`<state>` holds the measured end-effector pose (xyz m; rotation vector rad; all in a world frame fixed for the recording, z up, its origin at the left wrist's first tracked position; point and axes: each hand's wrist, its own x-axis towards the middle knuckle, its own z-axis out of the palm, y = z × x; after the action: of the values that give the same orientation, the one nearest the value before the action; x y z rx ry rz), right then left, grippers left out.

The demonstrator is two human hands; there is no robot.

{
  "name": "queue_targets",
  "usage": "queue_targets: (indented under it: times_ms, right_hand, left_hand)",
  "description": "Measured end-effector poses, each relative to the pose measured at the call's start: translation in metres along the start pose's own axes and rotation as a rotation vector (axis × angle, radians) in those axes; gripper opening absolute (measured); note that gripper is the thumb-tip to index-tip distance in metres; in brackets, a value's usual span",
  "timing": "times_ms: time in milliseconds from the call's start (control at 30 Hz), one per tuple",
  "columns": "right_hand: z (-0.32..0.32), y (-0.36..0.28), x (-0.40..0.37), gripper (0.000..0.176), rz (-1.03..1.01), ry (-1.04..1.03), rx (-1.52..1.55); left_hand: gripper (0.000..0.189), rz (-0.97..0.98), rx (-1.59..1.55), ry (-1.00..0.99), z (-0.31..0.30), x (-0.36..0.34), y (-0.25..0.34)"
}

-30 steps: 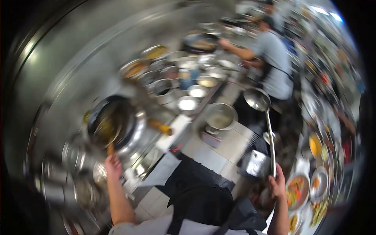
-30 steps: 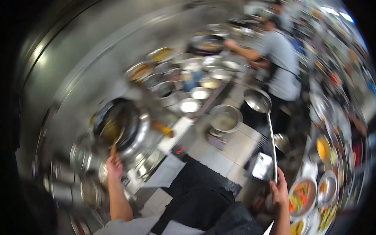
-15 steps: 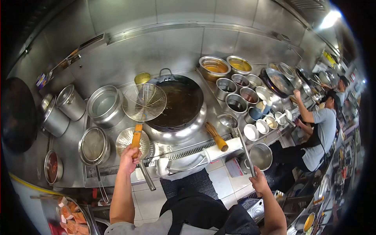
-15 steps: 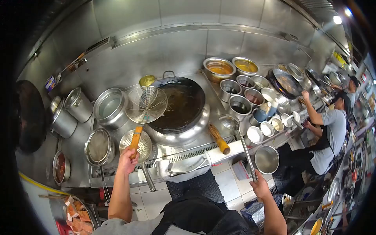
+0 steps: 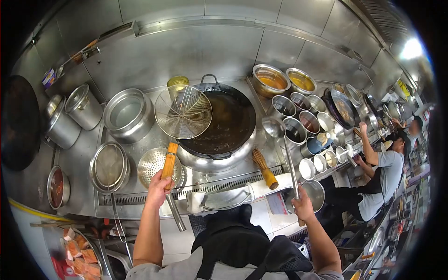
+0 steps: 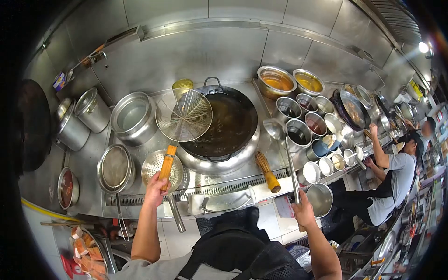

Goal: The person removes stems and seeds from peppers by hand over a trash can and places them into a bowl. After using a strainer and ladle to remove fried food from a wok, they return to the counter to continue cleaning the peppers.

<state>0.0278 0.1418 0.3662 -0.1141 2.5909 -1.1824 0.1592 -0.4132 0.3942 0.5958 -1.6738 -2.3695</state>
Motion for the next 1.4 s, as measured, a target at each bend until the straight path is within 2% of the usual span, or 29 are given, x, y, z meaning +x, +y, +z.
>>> queue_targets:
  times_ms: [33,67,133,167,267,367,400,467,533,600,733,800,933,1000,1033,1067,1133,1167,1267,1300,1333,1400]
  right_hand:
    - [-0.003,0.0,0.011,0.072,-0.146,0.036,-0.074]
    - [-0.009,0.001,0.019,0.072,-0.147,0.021,-0.079]
    - [-0.022,-0.055,0.03,0.071,-0.031,-0.027,0.117]
    - [-0.026,-0.057,0.045,0.07,-0.035,-0.037,0.114]
    - [-0.039,-0.082,0.082,0.072,-0.086,-0.071,0.139]
    - [-0.046,-0.076,0.134,0.069,-0.275,-0.053,0.135]
    - [-0.06,-0.095,0.14,0.068,-0.096,-0.155,0.154]
    - [-0.064,-0.07,0.188,0.068,-0.275,-0.134,0.173]
    - [-0.083,-0.104,0.207,0.07,-0.163,-0.173,0.277]
    - [-0.09,-0.102,0.254,0.075,-0.19,-0.216,0.414]
    - [-0.106,-0.141,0.318,0.08,-0.086,-0.209,0.613]
    - [-0.099,-0.143,0.352,0.08,-0.097,-0.203,0.606]
    - [-0.083,-0.147,0.41,0.079,-0.12,-0.071,0.456]
    - [-0.06,-0.12,0.466,0.079,-0.225,0.036,0.318]
    - [-0.04,-0.091,0.509,0.077,-0.302,0.159,0.195]
    - [-0.037,-0.088,0.518,0.077,-0.3,0.16,0.196]
    - [-0.027,-0.093,0.527,0.074,-0.304,0.35,-0.161]
    - [-0.059,-0.149,0.464,0.069,-0.104,0.166,-0.099]
    - [-0.036,-0.124,0.531,0.072,-0.08,0.086,0.063]
    - [-0.045,-0.147,0.509,0.058,-0.051,0.046,0.28]
    - [-0.046,-0.146,0.525,0.058,-0.053,0.045,0.281]
    - [-0.048,-0.147,0.557,0.031,0.192,-0.271,0.885]
  left_hand:
    - [0.028,0.014,-0.019,0.028,0.006,0.002,-0.004]
    - [0.028,0.009,-0.024,0.041,0.009,0.003,-0.009]
    - [0.037,0.017,-0.045,0.041,0.017,0.007,-0.017]
    - [0.037,-0.014,-0.03,0.064,0.025,0.005,-0.018]
    - [0.037,0.053,-0.037,0.085,0.042,0.01,-0.032]
    - [0.037,0.043,-0.029,0.176,0.074,0.006,-0.025]
    - [0.037,0.054,-0.047,0.216,0.082,0.005,-0.024]
    - [0.039,0.093,-0.044,0.172,0.095,0.002,-0.025]
    - [0.039,0.115,-0.087,0.295,0.113,-0.005,-0.025]
    - [0.041,0.134,-0.096,0.277,0.124,-0.013,-0.024]
    - [0.039,0.161,-0.142,0.26,0.139,-0.033,-0.026]
    - [0.04,0.181,-0.117,0.298,0.15,-0.041,-0.021]
    - [0.037,0.206,-0.083,0.351,0.155,-0.061,-0.029]
    - [0.035,0.205,-0.071,0.355,0.157,-0.063,-0.028]
    - [0.035,0.192,-0.055,0.39,0.159,-0.065,-0.025]
    - [0.034,0.18,-0.038,0.428,0.161,-0.068,-0.02]
    - [0.034,0.186,-0.042,0.424,0.166,-0.069,-0.01]
    - [0.035,0.192,-0.045,0.43,0.169,-0.069,-0.006]
    - [0.038,0.203,-0.057,0.429,0.175,-0.065,-0.001]
    - [0.038,0.229,-0.066,0.45,0.179,-0.064,-0.001]
    - [0.038,0.255,-0.078,0.474,0.182,-0.063,-0.001]
    - [0.039,0.254,-0.081,0.479,0.186,-0.062,0.0]
